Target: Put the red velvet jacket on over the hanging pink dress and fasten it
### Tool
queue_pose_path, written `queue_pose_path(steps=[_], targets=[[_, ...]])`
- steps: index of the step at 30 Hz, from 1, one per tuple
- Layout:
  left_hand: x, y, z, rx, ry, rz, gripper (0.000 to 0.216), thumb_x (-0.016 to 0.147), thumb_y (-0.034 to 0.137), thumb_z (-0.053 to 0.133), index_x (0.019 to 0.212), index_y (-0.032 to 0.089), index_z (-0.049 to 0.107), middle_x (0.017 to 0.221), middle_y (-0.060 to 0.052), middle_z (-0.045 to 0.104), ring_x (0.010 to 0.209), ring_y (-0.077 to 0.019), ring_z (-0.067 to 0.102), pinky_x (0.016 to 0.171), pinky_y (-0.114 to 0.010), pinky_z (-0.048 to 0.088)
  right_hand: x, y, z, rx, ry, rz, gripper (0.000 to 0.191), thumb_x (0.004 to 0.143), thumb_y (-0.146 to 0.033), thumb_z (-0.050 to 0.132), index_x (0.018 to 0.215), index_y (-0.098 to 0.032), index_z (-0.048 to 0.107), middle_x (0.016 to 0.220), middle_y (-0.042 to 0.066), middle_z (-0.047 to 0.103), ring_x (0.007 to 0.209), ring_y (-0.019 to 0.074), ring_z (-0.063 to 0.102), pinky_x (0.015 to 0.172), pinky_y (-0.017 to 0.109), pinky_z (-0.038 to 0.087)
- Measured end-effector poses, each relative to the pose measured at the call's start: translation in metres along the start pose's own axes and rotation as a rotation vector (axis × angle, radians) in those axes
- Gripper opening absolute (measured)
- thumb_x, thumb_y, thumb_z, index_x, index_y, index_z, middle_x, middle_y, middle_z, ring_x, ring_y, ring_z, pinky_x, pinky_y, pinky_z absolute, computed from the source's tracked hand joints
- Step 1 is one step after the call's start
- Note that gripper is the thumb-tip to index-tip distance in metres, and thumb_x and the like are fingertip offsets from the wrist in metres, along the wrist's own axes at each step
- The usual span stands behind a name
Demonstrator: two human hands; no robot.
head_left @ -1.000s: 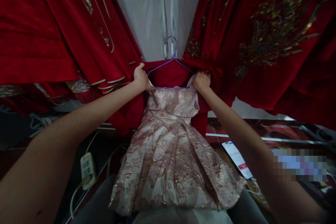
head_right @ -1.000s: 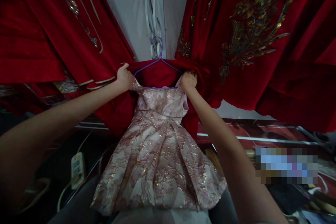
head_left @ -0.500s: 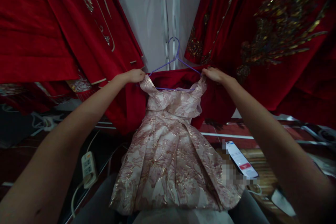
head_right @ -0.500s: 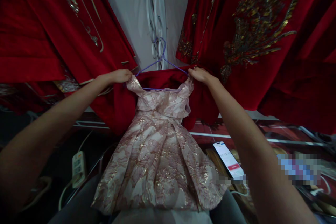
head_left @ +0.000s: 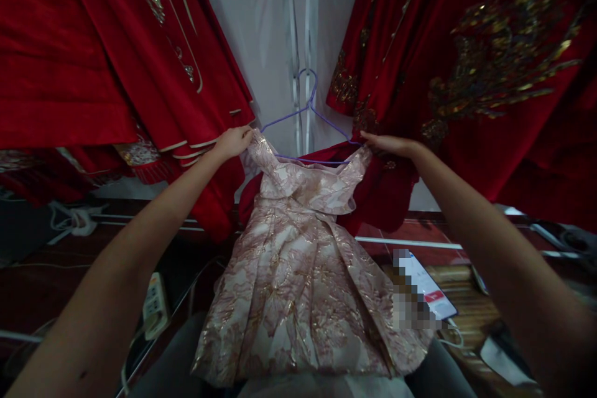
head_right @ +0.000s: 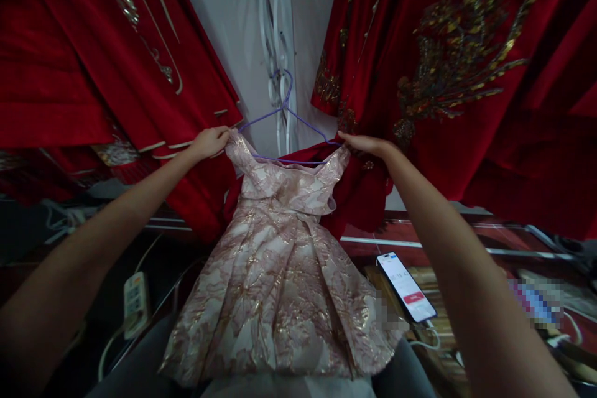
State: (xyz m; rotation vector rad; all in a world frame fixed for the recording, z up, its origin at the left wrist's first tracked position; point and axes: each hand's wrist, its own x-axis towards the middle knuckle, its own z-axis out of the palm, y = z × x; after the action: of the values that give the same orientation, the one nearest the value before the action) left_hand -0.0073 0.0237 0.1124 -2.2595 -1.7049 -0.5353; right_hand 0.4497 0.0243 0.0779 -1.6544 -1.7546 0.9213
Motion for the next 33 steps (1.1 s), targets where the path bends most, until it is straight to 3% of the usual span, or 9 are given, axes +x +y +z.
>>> queue_pose_path(steps=[3,5,10,13,18,22,26,31,33], targets=[[-0.009,-0.001,0.003,-0.129,0.058,0.043,0.049,0.091,0.051,0.03,0.108,0.019,0.065,0.093,-0.007,0.071,0.084,-0.0205,0.064,0.071,-0.025,0.043,-0.013,0.017,0.009,0.156,-0.163,0.088,0.058,0.091,-0.061,0.031,0.085,-0.014,0.065,0.084,0.011,0.069,0.068,0.0149,0.058,0.061,0.024,0.042],[-0.014,-0.002,0.006,-0.207,0.081,0.093,0.051,0.091,0.052,0.032,0.108,0.018,0.066,0.091,-0.006,0.071,0.08,-0.0184,0.064,0.069,-0.023,0.043,-0.019,0.024,0.013,0.354,-0.179,0.069,0.054,0.091,-0.06,0.031,0.08,-0.017,0.061,0.076,0.008,0.068,0.061,0.0133,0.057,0.055,0.023,0.042],[-0.02,-0.005,0.016,-0.33,0.128,0.101,0.05,0.088,0.051,0.04,0.107,0.016,0.069,0.093,-0.005,0.073,0.077,-0.0178,0.063,0.068,-0.022,0.043,-0.027,0.024,0.022,0.656,0.075,-0.089,0.025,0.091,-0.043,0.047,0.084,-0.02,0.055,0.068,0.001,0.063,0.052,0.0086,0.056,0.052,0.019,0.044],[-0.02,-0.006,0.021,-0.372,0.155,0.08,0.051,0.088,0.051,0.038,0.109,0.015,0.069,0.093,-0.005,0.073,0.076,-0.0183,0.063,0.067,-0.023,0.043,-0.034,0.023,0.033,0.629,0.079,-0.091,0.024,0.09,-0.042,0.05,0.093,-0.019,0.059,0.082,0.005,0.068,0.065,0.0112,0.062,0.059,0.021,0.047],[-0.029,-0.013,0.028,-0.29,0.183,-0.069,0.052,0.089,0.05,0.034,0.099,0.014,0.071,0.082,-0.007,0.072,0.072,-0.0192,0.063,0.065,-0.024,0.041,-0.051,0.034,0.058,0.244,-0.164,-0.156,0.038,0.081,-0.051,0.058,0.105,-0.022,0.063,0.112,0.009,0.065,0.104,0.0225,0.06,0.088,0.034,0.049],[-0.046,-0.025,0.038,-0.188,-0.109,-0.208,0.042,0.086,0.045,0.04,0.088,0.018,0.072,0.073,-0.008,0.071,0.071,-0.0215,0.064,0.061,-0.025,0.04,-0.055,0.045,0.065,0.074,-0.256,-0.037,0.049,0.073,-0.045,0.066,0.115,-0.021,0.059,0.116,0.009,0.063,0.11,0.0248,0.057,0.094,0.039,0.047],[-0.059,-0.017,0.038,-0.155,-0.39,-0.08,0.033,0.083,0.041,0.043,0.079,0.022,0.07,0.066,-0.004,0.069,0.064,-0.0172,0.062,0.058,-0.023,0.037,-0.061,0.055,0.066,0.193,-0.378,0.108,0.05,0.07,-0.044,0.069,0.114,-0.021,0.059,0.119,0.011,0.061,0.104,0.024,0.06,0.084,0.036,0.054],[-0.062,0.04,0.022,-0.049,-0.754,0.269,0.029,0.078,0.034,0.049,0.069,0.018,0.07,0.062,-0.003,0.066,0.055,-0.013,0.054,0.055,-0.023,0.036,-0.081,0.073,0.08,0.305,-0.66,0.302,0.044,0.066,-0.04,0.074,0.101,-0.016,0.063,0.103,0.012,0.067,0.093,0.025,0.065,0.076,0.039,0.058],[-0.06,0.069,0.019,-0.002,-0.763,0.369,0.026,0.076,0.03,0.051,0.065,0.016,0.07,0.059,-0.004,0.064,0.054,-0.0132,0.053,0.056,-0.024,0.038,-0.086,0.083,0.086,0.324,-0.795,0.349,0.042,0.064,-0.035,0.076,0.098,-0.014,0.063,0.099,0.011,0.068,0.09,0.0232,0.065,0.076,0.038,0.057]])
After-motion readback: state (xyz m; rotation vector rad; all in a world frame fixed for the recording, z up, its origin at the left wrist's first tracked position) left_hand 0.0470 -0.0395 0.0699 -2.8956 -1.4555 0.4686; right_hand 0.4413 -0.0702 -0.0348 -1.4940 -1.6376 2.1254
